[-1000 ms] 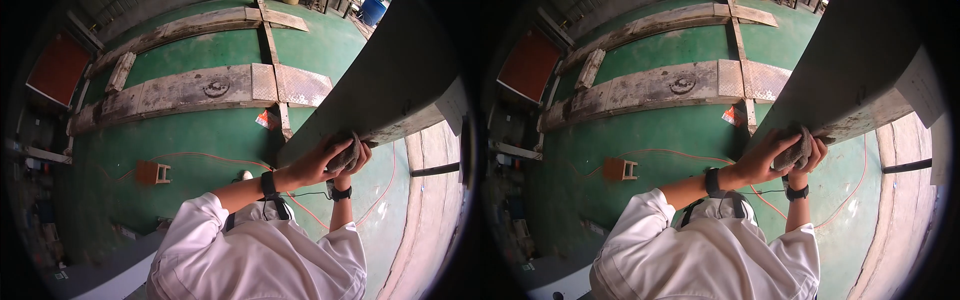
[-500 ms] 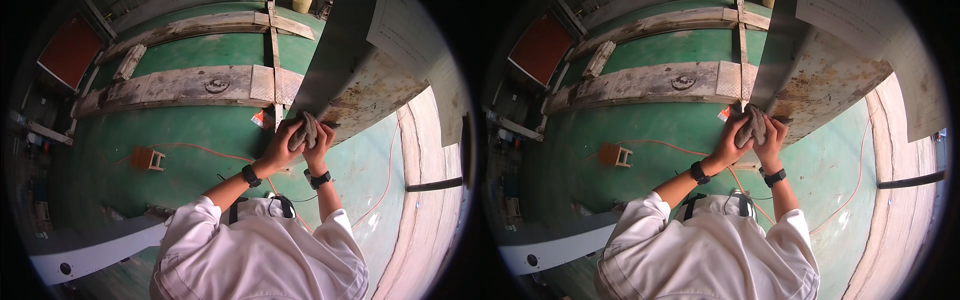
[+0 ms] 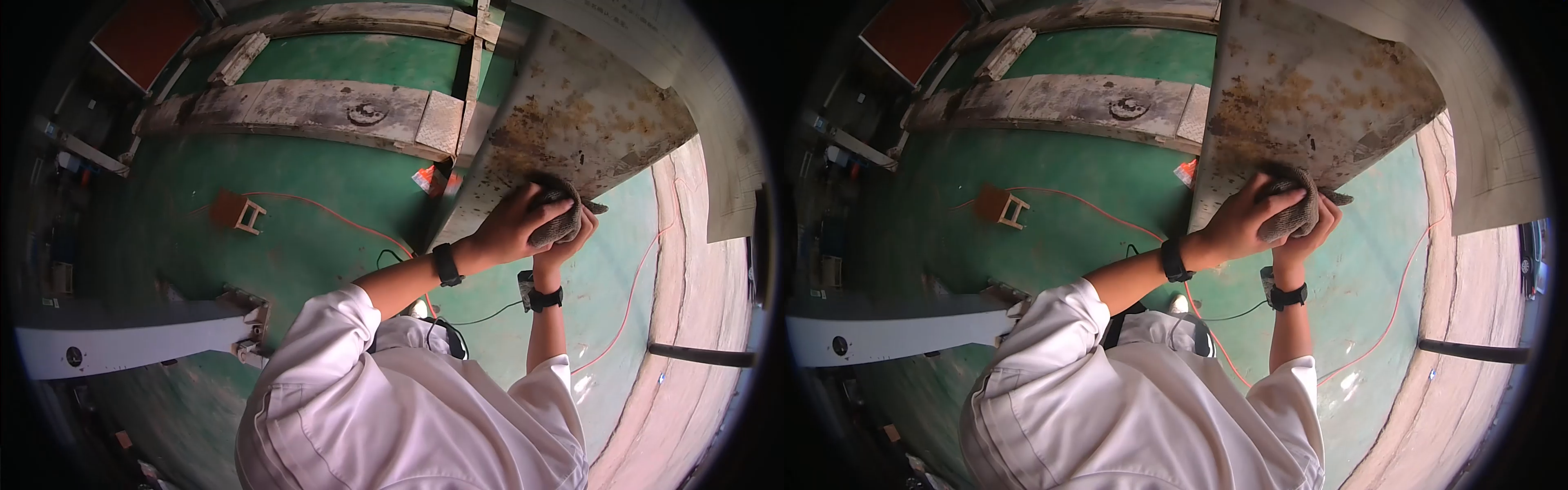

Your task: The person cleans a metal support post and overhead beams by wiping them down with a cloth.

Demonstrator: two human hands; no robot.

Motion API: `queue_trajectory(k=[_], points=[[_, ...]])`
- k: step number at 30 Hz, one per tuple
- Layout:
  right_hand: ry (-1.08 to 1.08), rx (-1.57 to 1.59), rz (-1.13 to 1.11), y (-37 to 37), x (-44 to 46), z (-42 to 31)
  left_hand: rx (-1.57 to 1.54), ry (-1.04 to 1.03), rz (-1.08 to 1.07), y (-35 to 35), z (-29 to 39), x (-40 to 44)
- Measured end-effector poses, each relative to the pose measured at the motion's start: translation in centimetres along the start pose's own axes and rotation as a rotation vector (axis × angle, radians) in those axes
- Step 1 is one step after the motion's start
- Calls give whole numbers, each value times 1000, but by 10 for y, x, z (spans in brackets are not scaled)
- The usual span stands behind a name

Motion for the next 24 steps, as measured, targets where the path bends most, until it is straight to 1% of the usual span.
queue_trajectory(k=[2,4,6,9,10,13,16,18,21,22,24], points=[[-77,17,-110,-13,-32,5,37,77,-56,-3,-20,-23],[-149,62,-174,-32,-62,1,48,201,-99,3,-44,-50],[-94,139,-257,-52,-69,-16,97,224,0,25,-53,-65],[-29,237,-373,-78,-53,-44,211,218,175,63,-44,-68],[16,277,-344,-79,-39,-55,207,202,203,68,-39,-63],[81,261,-255,-67,2,-66,190,133,289,76,-14,-36],[175,169,-119,-34,50,-65,195,-26,287,57,22,3],[178,139,-57,-11,66,-50,127,-90,234,35,37,23],[181,53,-24,7,45,-15,17,-49,163,6,25,21],[153,56,-63,6,31,-3,4,-41,139,-3,16,14],[95,60,-133,3,-6,19,38,33,24,-23,-11,-11]])
Point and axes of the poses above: each hand's wrist, its own x-axis towards the middle knuckle, its own y-axis out of the back of the hand, z = x × y, the point moved 9 cm from there along x, towards the middle knuckle, and after that the axes turned 8 degrees about y, right-handed, at the moved point
